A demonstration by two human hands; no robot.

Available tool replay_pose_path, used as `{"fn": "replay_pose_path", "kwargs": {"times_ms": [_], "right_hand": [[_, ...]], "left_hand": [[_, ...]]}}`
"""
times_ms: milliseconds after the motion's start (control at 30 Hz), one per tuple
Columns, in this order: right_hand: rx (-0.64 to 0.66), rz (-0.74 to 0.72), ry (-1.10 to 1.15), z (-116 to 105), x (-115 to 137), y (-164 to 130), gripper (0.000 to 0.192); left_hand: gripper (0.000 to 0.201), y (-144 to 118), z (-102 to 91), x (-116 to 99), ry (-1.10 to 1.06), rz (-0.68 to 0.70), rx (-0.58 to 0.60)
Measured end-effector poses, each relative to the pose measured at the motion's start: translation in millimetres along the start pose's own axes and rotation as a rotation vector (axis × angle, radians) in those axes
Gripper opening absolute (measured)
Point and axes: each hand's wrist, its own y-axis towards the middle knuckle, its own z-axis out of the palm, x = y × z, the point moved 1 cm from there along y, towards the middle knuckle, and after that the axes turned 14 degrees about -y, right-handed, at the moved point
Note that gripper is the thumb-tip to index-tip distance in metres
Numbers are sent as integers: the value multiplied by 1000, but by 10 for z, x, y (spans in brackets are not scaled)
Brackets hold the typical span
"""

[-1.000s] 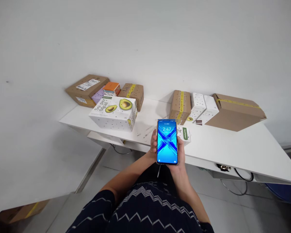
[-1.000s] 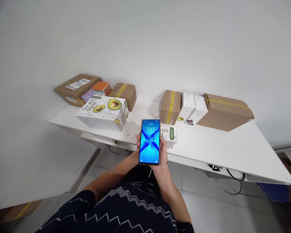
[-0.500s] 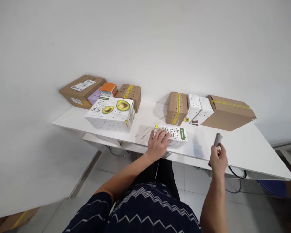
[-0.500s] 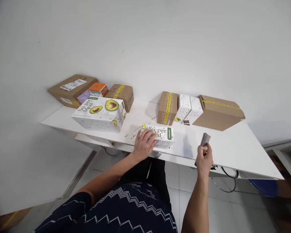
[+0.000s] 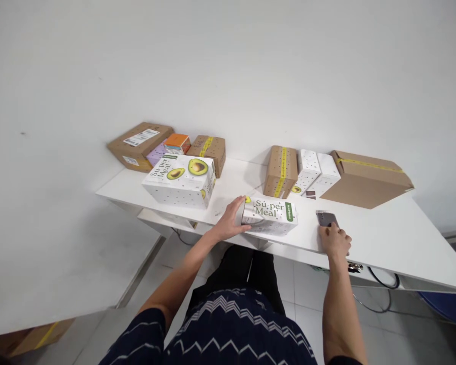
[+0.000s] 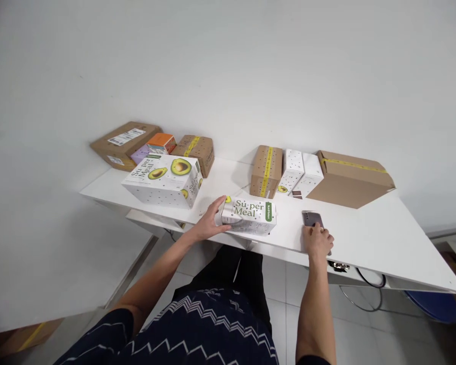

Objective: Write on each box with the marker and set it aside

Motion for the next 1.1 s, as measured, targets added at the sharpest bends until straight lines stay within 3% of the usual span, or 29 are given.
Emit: {"fn": "replay_pose_path", "kwargs": {"times_ms": [100,267,367,500,567,633,800,967,1100], "right_hand": [[-65,-27,23,-61,121,-73,51],[23,-341,269,-126,591,-385,50],[47,-427,305,-121,861,-573,51],[37,-505,171,-119,1055,-681,41],[32,-511,132,-104,1086,-682,40],[3,-497,145,-67,1090,-679,38],[-128,-456,246,65,1071,-717,33],[-161,-446,280,121,1076,-727,31],[-170,-430,295,125,1070,-721,31]], "left_hand": [[96,120,18,15,-161,-13,78],[70,112,-28,-88,-237,-45,76],[66,-69,-155,-121,-155,-77,-67],[66,-252,-259,-97,9,-115,-390],[68,-203,-246,-80,120,-135,-523],[70,-34,-196,-65,213,-177,-579],[72,753,14,-17,304,-252,-527],[89,1578,152,74,188,-205,-292],[99,1791,191,55,115,-208,-122]]}}
